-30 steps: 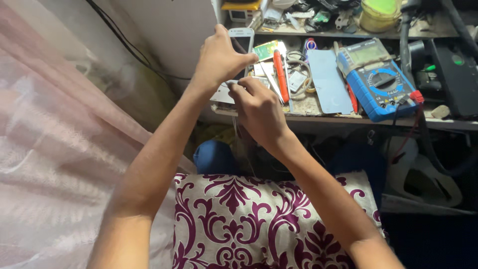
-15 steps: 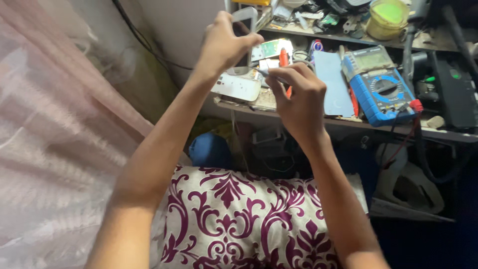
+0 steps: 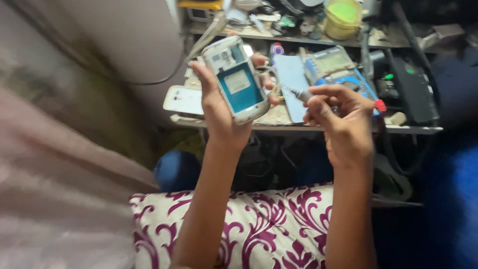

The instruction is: The person unscrews the internal components of a mobile phone and then tests the device's electrical connections using a multimeter.

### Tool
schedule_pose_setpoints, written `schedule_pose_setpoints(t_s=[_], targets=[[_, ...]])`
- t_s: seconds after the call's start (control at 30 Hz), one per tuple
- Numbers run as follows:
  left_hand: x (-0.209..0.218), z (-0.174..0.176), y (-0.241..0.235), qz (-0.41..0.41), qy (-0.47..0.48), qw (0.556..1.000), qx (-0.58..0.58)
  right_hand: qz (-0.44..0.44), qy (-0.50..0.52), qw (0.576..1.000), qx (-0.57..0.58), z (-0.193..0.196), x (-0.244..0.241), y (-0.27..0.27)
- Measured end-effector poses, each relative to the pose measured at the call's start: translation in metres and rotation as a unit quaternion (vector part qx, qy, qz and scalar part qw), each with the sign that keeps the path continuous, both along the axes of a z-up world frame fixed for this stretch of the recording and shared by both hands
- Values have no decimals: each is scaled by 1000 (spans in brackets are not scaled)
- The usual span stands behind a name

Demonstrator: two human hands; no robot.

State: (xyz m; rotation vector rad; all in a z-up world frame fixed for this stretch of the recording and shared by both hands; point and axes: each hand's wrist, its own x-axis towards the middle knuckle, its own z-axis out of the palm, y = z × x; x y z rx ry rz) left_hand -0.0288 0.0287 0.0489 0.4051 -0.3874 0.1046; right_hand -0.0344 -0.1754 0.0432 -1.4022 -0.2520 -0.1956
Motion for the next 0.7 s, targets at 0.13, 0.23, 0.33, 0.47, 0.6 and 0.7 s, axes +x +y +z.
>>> schedule_pose_setpoints(t_s=[0.13, 0.23, 0.33, 0.47, 0.6, 0.7], targets=[[8, -23, -10, -4, 22, 999, -44, 65, 57, 996, -35, 4, 0, -14], [23, -38, -7, 4, 29, 999, -46, 74, 71, 992, -67, 4, -1, -8], [28, -44, -7, -25, 35, 996, -74, 33, 78, 993, -81, 4, 3, 5], [34, -51, -3, -31, 55, 996, -71, -50, 66, 984, -157, 6, -3, 17], [40, -57, -1, -62, 55, 993, -81, -94, -3, 978, -184, 10, -13, 27], [39, -59, 1, -76, 80, 991, -78, -115, -1, 965, -237, 16, -18, 33]])
